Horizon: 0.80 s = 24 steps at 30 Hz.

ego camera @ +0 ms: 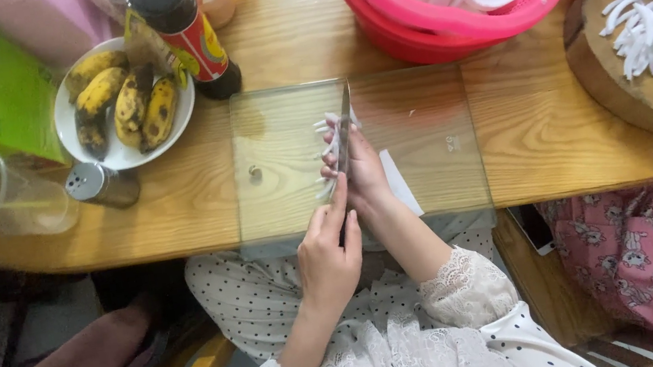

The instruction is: Slicing white coconut meat into thin strips on a glass cutting board using a knife.

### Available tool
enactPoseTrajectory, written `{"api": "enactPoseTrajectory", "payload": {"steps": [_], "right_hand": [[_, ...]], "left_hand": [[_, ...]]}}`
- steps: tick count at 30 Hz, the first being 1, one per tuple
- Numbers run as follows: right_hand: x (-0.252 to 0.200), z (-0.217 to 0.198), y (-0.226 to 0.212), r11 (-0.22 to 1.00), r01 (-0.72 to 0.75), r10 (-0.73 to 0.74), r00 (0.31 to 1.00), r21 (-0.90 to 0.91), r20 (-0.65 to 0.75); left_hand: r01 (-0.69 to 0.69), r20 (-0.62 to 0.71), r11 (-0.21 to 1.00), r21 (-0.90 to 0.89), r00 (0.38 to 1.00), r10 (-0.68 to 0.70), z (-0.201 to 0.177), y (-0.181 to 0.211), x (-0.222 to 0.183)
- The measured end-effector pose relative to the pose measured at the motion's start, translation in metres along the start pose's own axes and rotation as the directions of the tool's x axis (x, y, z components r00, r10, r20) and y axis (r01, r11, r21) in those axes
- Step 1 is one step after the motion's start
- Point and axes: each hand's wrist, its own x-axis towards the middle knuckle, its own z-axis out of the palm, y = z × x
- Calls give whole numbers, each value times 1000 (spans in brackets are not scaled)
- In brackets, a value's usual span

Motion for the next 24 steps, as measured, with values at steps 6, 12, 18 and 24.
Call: {"api": "enactPoseTrajectory", "payload": {"steps": [6, 12, 18, 24], "right_hand": [[3, 9, -16, 995, -99, 99, 995, 18, -15], [-11, 8, -45, 972, -189, 193, 981, -143, 18], [-55, 11, -166, 923, -81, 81, 997, -376, -15], [-7, -22, -338, 984, 102, -104, 994, -148, -11]], "left_hand": [[-140, -118, 988, 72, 982, 148, 7, -12, 1], [77, -65, 956, -282, 993, -99, -19, -15, 3], [42, -282, 922, -386, 946, -161, -22, -64, 8], [160, -216, 895, -416, 939, -268, -24, -61, 12]]}}
